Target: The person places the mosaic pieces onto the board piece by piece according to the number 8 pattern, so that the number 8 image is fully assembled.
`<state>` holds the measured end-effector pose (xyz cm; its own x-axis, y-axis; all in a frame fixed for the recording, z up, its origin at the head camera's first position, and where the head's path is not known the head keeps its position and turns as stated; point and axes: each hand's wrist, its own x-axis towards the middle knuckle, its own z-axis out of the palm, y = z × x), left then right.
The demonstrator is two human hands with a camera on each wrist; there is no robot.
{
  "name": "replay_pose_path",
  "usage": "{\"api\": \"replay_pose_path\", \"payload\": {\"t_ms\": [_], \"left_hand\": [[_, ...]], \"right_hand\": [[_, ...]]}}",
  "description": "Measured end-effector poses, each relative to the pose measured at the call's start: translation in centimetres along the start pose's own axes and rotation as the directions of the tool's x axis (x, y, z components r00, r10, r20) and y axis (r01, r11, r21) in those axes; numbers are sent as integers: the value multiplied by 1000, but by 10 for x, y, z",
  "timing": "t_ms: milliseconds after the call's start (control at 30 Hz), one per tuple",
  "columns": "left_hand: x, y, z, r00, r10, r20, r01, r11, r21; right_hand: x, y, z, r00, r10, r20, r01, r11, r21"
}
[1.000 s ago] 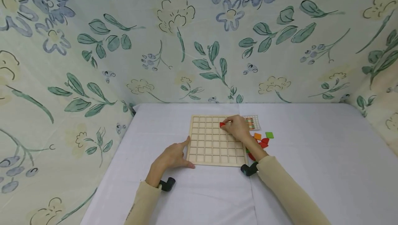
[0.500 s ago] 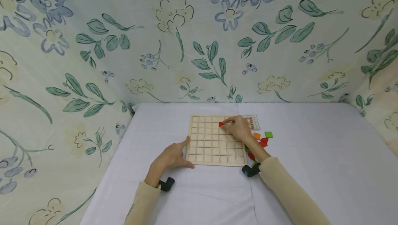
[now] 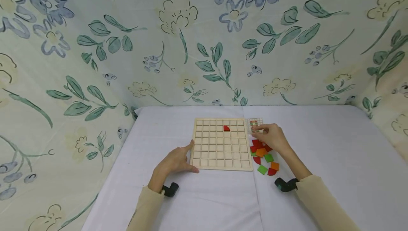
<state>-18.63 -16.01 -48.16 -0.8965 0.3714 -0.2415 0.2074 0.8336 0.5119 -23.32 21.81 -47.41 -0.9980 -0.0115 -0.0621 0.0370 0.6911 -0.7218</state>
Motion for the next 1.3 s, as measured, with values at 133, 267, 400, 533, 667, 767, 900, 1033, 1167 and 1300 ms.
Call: {"api": "replay_pose_path", "payload": {"t_ms": [133, 267, 400, 533, 667, 767, 900, 1033, 1167, 1300], "left_hand": [[-1, -1, 0, 1000, -11, 3, 11, 1000, -11], [-1, -3, 0, 1000, -15, 5, 15, 1000, -10], [-1, -4, 0, 1000, -4, 6, 4, 1000, -13], [-1, -4, 0, 1000, 0, 7, 0, 1000, -30], [0, -4, 0, 1000, -3, 7, 3, 999, -38], [0, -3, 0, 1000, -1, 7, 2, 999, -46], [1, -2, 1, 1000, 9, 9, -8, 999, -48], [1, -3, 1, 1000, 15, 10, -15, 999, -49], [1, -2, 1, 1000, 13, 10, -13, 999, -52], [-1, -2, 0, 1000, 15, 7, -15, 999, -47]], "right_hand": [[-12, 12, -11, 998, 55, -5, -55, 998, -31], [-20, 23, -17, 997, 68, -34, -69, 996, -49], [-25, 33, -20, 996, 66, -57, -69, 996, -60], [-28, 40, -23, 996, 62, -69, -66, 996, -56], [-28, 43, -21, 995, 77, -60, -79, 997, -27], [-27, 45, -19, 995, 89, -47, -89, 996, -4], [-25, 47, -16, 995, 91, -38, -90, 996, 12], [-23, 47, -14, 995, 92, -28, -92, 996, 12], [-21, 43, -13, 995, 95, -17, -95, 995, 7], [-21, 38, -12, 995, 96, -9, -96, 995, -4]]}}
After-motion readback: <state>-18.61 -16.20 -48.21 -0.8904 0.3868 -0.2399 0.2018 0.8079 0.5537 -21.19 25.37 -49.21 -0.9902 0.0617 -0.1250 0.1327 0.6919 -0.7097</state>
